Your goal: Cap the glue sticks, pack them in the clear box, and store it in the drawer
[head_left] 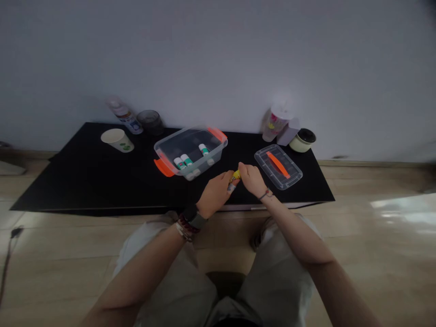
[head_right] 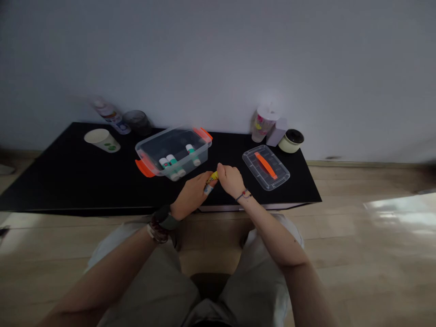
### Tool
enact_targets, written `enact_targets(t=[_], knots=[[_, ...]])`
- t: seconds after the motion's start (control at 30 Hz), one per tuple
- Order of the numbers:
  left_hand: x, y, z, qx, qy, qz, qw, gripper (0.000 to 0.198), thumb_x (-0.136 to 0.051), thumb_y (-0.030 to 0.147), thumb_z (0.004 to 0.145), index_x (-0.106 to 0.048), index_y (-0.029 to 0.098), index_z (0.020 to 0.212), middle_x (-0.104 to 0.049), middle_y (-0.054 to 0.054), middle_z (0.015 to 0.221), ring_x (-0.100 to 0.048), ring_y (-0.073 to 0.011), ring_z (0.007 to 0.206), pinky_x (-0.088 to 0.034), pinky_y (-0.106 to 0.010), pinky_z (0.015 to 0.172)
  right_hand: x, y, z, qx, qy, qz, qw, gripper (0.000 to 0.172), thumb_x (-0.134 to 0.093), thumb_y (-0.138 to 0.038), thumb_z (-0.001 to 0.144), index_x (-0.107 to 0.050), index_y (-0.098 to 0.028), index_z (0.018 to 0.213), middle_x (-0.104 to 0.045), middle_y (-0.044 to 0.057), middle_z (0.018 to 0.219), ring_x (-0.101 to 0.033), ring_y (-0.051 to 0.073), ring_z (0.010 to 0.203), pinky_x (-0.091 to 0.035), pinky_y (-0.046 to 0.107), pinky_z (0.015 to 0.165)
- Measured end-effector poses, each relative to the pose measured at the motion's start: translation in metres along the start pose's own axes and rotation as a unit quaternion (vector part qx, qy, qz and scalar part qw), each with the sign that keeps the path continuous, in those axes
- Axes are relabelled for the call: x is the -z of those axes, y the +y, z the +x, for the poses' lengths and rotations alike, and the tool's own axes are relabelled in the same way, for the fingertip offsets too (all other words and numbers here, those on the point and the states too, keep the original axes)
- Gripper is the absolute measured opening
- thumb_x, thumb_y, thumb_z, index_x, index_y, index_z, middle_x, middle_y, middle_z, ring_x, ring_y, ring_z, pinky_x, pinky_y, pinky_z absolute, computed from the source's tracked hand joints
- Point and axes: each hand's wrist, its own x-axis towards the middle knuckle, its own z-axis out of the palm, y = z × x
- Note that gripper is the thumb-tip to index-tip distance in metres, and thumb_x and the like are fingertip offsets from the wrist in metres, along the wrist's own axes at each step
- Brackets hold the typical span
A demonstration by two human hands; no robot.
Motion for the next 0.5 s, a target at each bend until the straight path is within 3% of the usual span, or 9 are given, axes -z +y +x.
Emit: enact_targets(t=[0.17, 0.27, 0.33, 0.43, 0.5], knots=[[0.007, 0.000, 0.005, 0.000, -0.061, -0.076, 0.995, 0.024, -0.044, 0.040, 0.099, -0.054, 0.020, 0.092, -0.058, -0.004, 0.081, -0.055, -0.0177, 0.073, -0.042, -0.029, 0.068, 0.014, -0.011, -0.006, 0.005, 0.004, 0.067, 0.998, 0.050, -0.033, -0.046, 0.103, -0.038, -0.024, 0.058, -0.043, 0.000, 0.051, -0.040, 0.014, 0.048, -0.026, 0.029, 0.050], [0.009, 0.002, 0.006, 0.009, -0.143, -0.232, 0.962, 0.039, -0.033, 0.049, 0.101, -0.049, 0.019, 0.082, -0.050, 0.001, 0.069, -0.043, -0.0114, 0.056, -0.037, -0.025, 0.054, 0.030, -0.022, -0.011, 0.084, -0.007, 0.114, 0.990, 0.038, -0.035, -0.041, 0.102, -0.047, -0.023, 0.072, -0.049, -0.001, 0.061, -0.048, 0.013, 0.055, -0.033, 0.026, 0.056], [0.010, 0.004, 0.005, 0.008, -0.169, -0.285, 0.943, 0.041, -0.033, 0.053, 0.100, -0.046, 0.020, 0.081, -0.047, 0.002, 0.067, -0.038, -0.0098, 0.053, -0.035, -0.024, 0.051, 0.038, -0.027, -0.013, 0.123, -0.011, 0.119, 0.985, 0.024, -0.038, -0.035, 0.100, -0.055, -0.022, 0.089, -0.053, -0.001, 0.068, -0.050, 0.012, 0.057, -0.036, 0.026, 0.058], [0.010, 0.006, 0.001, 0.001, -0.137, -0.218, 0.966, 0.034, -0.039, 0.049, 0.099, -0.048, 0.020, 0.083, -0.048, 0.002, 0.068, -0.042, -0.0112, 0.057, -0.036, -0.025, 0.055, 0.042, -0.030, -0.015, 0.117, -0.021, 0.101, 0.988, 0.025, -0.036, -0.028, 0.098, -0.057, -0.021, 0.112, -0.054, -0.002, 0.067, -0.047, 0.012, 0.051, -0.034, 0.026, 0.056], [0.010, 0.008, -0.002, -0.005, -0.109, -0.140, 0.984, 0.028, -0.041, 0.043, 0.099, -0.050, 0.020, 0.087, -0.052, 0.001, 0.071, -0.047, -0.0136, 0.062, -0.037, -0.027, 0.060, 0.040, -0.031, -0.015, 0.098, -0.025, 0.087, 0.991, 0.028, -0.036, -0.025, 0.097, -0.056, -0.022, 0.117, -0.054, -0.002, 0.066, -0.047, 0.013, 0.049, -0.033, 0.026, 0.055]])
